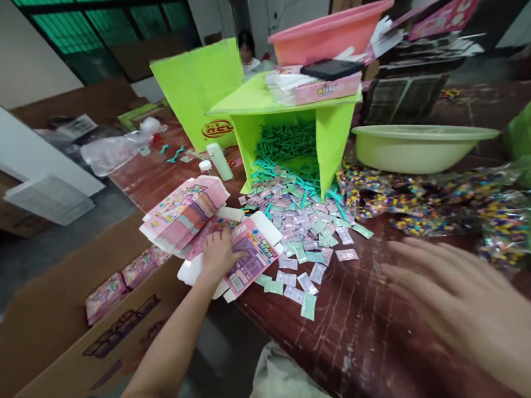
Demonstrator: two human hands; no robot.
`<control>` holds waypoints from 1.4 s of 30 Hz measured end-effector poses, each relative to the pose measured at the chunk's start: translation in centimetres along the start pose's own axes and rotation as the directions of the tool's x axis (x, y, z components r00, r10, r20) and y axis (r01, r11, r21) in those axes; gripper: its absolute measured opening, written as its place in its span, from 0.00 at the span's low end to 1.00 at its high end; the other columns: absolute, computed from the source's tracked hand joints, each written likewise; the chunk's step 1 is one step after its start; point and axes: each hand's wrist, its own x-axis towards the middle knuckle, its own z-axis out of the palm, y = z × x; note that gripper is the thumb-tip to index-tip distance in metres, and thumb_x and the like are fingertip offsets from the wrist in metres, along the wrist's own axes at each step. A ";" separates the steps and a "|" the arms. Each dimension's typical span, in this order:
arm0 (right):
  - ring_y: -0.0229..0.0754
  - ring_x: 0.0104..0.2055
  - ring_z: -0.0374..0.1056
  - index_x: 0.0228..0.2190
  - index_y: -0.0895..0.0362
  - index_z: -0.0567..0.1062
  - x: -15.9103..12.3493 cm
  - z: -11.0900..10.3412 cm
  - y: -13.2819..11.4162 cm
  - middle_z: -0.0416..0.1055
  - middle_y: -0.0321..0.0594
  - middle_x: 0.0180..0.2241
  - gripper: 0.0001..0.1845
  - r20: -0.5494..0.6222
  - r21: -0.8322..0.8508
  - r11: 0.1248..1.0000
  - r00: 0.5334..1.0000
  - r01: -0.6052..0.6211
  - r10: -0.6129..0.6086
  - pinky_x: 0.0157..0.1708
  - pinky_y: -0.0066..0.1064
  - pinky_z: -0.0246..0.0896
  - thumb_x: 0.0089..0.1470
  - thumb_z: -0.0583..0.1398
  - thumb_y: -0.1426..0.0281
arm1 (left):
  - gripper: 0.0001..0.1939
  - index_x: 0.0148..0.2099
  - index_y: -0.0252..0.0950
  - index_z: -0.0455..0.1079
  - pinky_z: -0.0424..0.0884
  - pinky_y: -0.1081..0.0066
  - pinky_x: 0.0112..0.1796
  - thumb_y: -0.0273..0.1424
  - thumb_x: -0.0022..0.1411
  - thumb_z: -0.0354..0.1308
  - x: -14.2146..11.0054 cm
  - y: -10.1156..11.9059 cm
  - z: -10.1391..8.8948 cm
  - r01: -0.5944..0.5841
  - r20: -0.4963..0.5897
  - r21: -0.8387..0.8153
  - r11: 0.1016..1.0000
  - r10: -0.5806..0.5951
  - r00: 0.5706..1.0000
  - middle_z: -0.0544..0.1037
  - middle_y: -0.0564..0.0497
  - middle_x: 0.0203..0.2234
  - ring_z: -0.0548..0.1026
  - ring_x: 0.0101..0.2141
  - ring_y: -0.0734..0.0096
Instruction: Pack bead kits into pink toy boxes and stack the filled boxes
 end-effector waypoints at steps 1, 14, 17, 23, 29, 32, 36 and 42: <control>0.60 0.60 0.72 0.51 0.48 0.81 0.5 0.6 -0.5 0.77 0.44 0.57 0.16 0.035 -0.043 0.999 0.999 0.030 -0.029 0.58 0.57 0.72 0.72 0.55 0.64 | 0.38 0.69 0.29 0.65 0.70 0.51 0.57 0.42 0.64 0.68 0.4 -0.1 -1.3 0.003 -0.009 -0.006 1.000 -0.003 1.000 0.77 0.31 0.55 0.74 0.55 0.40; 0.45 0.48 0.75 0.53 0.51 0.73 3.5 5.7 -2.4 0.77 0.42 0.46 0.12 -0.073 0.430 0.794 0.859 -0.430 0.506 0.49 0.39 0.75 0.69 0.60 0.72 | 0.29 0.69 0.44 0.68 0.72 0.64 0.58 0.38 0.68 0.65 -7.3 15.1 -2.0 -0.329 -0.161 -0.838 0.435 0.380 0.911 0.78 0.46 0.58 0.77 0.56 0.56; 0.41 0.43 0.73 0.48 0.50 0.71 1.1 3.9 -2.5 0.75 0.38 0.40 0.10 -0.017 0.484 0.790 0.898 -0.377 0.439 0.44 0.33 0.73 0.68 0.61 0.75 | 0.18 0.55 0.38 0.79 0.77 0.67 0.45 0.42 0.69 0.63 -9.0 17.7 0.3 -0.099 0.123 -0.950 0.296 0.647 0.752 0.84 0.48 0.43 0.81 0.42 0.59; 0.53 0.65 0.64 0.60 0.50 0.68 -5.3 4.2 -1.6 0.66 0.51 0.60 0.27 -0.182 0.226 0.782 0.764 -0.581 0.619 0.62 0.52 0.66 0.62 0.68 0.69 | 0.36 0.69 0.39 0.65 0.77 0.61 0.53 0.41 0.63 0.71 -8.7 19.0 3.5 0.290 0.288 -0.950 0.114 0.677 0.677 0.79 0.43 0.57 0.79 0.53 0.54; 0.44 0.53 0.74 0.57 0.49 0.70 -10.0 6.0 -1.4 0.68 0.47 0.57 0.19 0.363 0.716 0.155 0.552 -0.681 0.751 0.51 0.38 0.76 0.68 0.62 0.61 | 0.42 0.71 0.49 0.57 0.75 0.61 0.56 0.38 0.61 0.73 -7.0 17.9 5.5 0.284 0.266 -0.951 0.125 0.799 0.539 0.76 0.45 0.59 0.78 0.55 0.57; 0.43 0.50 0.74 0.47 0.50 0.78 -10.6 5.7 -1.5 0.70 0.44 0.50 0.10 0.360 0.688 0.209 0.577 -0.695 0.733 0.49 0.34 0.75 0.68 0.63 0.60 | 0.16 0.56 0.43 0.71 0.76 0.62 0.52 0.44 0.72 0.60 -6.7 18.2 5.6 0.219 0.272 -0.960 0.175 0.768 0.580 0.78 0.45 0.51 0.79 0.52 0.59; 0.45 0.58 0.71 0.49 0.47 0.79 -11.0 5.7 -1.7 0.71 0.44 0.54 0.09 0.184 0.642 0.375 0.609 -0.669 0.772 0.59 0.39 0.69 0.68 0.63 0.64 | 0.15 0.50 0.40 0.73 0.73 0.61 0.55 0.46 0.73 0.57 -6.8 19.4 5.1 0.139 0.212 -0.976 0.165 0.602 0.770 0.78 0.44 0.51 0.77 0.53 0.59; 0.45 0.51 0.76 0.46 0.48 0.83 -10.3 4.9 -2.0 0.78 0.43 0.46 0.09 0.227 0.673 0.342 0.623 -0.656 0.749 0.52 0.39 0.72 0.68 0.63 0.63 | 0.14 0.47 0.39 0.75 0.74 0.62 0.53 0.43 0.69 0.63 -7.1 20.0 3.1 0.243 0.287 -0.957 0.158 0.639 0.713 0.80 0.43 0.52 0.78 0.53 0.59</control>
